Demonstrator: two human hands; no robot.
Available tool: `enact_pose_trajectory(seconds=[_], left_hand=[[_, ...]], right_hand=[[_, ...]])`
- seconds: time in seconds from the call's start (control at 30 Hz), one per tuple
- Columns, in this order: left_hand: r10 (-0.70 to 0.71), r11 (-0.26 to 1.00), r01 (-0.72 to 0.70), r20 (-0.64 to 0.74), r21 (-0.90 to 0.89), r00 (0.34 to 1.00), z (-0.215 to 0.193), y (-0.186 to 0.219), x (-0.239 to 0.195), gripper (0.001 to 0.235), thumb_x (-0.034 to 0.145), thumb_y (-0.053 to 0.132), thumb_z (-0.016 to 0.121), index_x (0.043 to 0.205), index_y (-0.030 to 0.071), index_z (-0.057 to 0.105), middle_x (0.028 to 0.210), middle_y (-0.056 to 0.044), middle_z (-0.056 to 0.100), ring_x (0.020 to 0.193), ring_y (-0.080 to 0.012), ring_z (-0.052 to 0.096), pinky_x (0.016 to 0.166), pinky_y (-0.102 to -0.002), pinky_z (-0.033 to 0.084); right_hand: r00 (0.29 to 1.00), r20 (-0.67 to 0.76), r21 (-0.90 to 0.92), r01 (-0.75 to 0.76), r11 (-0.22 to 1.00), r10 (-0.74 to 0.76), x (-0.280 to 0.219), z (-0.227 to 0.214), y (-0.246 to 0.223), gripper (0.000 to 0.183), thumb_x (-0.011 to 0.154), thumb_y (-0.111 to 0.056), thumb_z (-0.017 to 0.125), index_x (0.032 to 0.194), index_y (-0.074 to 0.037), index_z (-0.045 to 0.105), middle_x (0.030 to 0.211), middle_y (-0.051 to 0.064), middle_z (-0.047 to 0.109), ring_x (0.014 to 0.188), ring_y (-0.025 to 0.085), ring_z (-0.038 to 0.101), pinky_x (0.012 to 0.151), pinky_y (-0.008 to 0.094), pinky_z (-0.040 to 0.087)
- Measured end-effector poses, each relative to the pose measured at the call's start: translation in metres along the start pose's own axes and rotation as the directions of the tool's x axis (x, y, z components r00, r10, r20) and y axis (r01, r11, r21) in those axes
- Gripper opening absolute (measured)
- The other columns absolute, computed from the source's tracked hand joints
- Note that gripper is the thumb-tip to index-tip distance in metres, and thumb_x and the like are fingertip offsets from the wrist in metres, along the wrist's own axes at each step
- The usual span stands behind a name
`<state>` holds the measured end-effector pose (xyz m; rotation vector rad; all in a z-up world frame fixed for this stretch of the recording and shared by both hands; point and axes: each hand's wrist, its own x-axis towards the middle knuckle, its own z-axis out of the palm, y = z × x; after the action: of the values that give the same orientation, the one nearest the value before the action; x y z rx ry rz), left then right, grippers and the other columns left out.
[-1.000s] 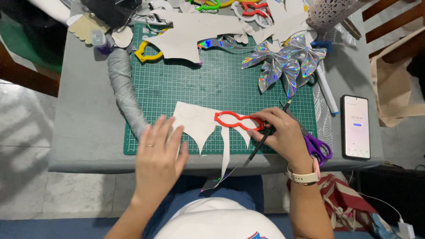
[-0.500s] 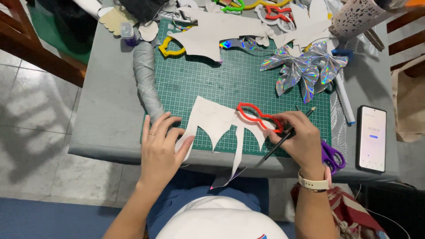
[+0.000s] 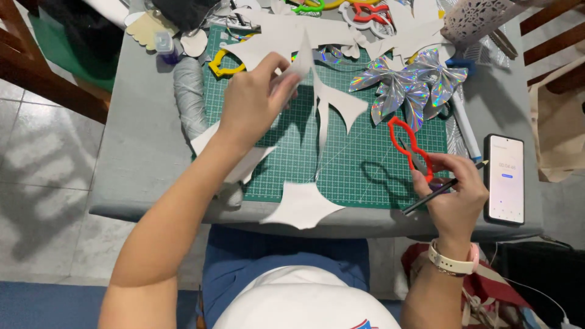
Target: Cutting out shapes from paper and holographic material using scissors on a cutting mat
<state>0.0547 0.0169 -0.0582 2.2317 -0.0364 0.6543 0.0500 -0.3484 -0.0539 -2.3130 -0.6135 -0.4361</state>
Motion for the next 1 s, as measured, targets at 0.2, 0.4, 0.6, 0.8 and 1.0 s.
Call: enact_pose_trajectory(seconds=[0.2, 0.4, 0.6, 0.8, 1.0], left_hand=[[0.028, 0.995, -0.031, 0.031, 0.091, 0.999, 0.044, -0.059, 0.034, 0.023, 0.104, 0.036, 0.067, 0.099, 0.016, 0.057, 0.060, -0.005, 0.067, 0.053, -0.0326, 0.060, 0.052, -0.043, 0.041], [0.174, 0.903, -0.124, -0.087, 0.411, 0.981, 0.038, -0.038, 0.034, 0.070, 0.092, 0.020, 0.090, 0.142, 0.010, 0.041, 0.138, -0.013, 0.055, 0.122, -0.0343, 0.056, 0.102, -0.043, 0.047], [0.296, 0.811, -0.371, 0.228, 0.453, 0.927, 0.004, 0.007, -0.042, 0.026, 0.090, 0.027, 0.077, 0.112, 0.016, 0.069, 0.110, -0.008, 0.064, 0.103, -0.0284, 0.064, 0.080, -0.039, 0.052], [0.186, 0.977, -0.215, 0.539, -0.008, 0.822, 0.003, 0.002, -0.099, 0.032, 0.091, 0.028, 0.072, 0.120, 0.014, 0.070, 0.124, -0.017, 0.065, 0.120, -0.0418, 0.061, 0.095, -0.051, 0.051], [0.203, 0.935, -0.279, 0.313, 0.218, 0.928, 0.046, -0.019, -0.105, 0.036, 0.102, 0.049, 0.054, 0.125, 0.023, 0.063, 0.123, -0.007, 0.060, 0.120, -0.0319, 0.058, 0.088, -0.043, 0.051]], right_hand=[[0.993, 0.112, 0.004, 0.025, 1.000, -0.025, -0.009, 0.004, -0.010, 0.029, 0.087, -0.008, 0.083, 0.113, -0.001, 0.072, 0.111, 0.014, 0.067, 0.091, 0.020, 0.067, 0.080, 0.029, 0.059], [0.918, 0.256, 0.025, 0.307, 0.951, -0.303, -0.018, 0.042, -0.055, 0.032, 0.083, -0.026, 0.085, 0.107, -0.009, 0.073, 0.104, 0.007, 0.070, 0.089, 0.020, 0.069, 0.075, 0.030, 0.056], [0.964, 0.153, 0.038, 0.216, 0.976, -0.219, -0.009, 0.030, -0.042, 0.034, 0.077, -0.024, 0.090, 0.106, -0.011, 0.078, 0.093, 0.003, 0.072, 0.080, 0.017, 0.071, 0.071, 0.026, 0.061], [0.978, 0.131, 0.095, 0.150, 0.984, -0.162, -0.009, 0.023, -0.025, 0.035, 0.073, -0.018, 0.093, 0.103, -0.008, 0.079, 0.092, 0.007, 0.072, 0.079, 0.021, 0.071, 0.070, 0.028, 0.061], [0.972, 0.127, 0.106, 0.183, 0.977, -0.196, -0.003, 0.029, -0.032, 0.036, 0.073, -0.017, 0.092, 0.105, -0.007, 0.079, 0.093, 0.008, 0.072, 0.079, 0.020, 0.070, 0.069, 0.029, 0.061]])
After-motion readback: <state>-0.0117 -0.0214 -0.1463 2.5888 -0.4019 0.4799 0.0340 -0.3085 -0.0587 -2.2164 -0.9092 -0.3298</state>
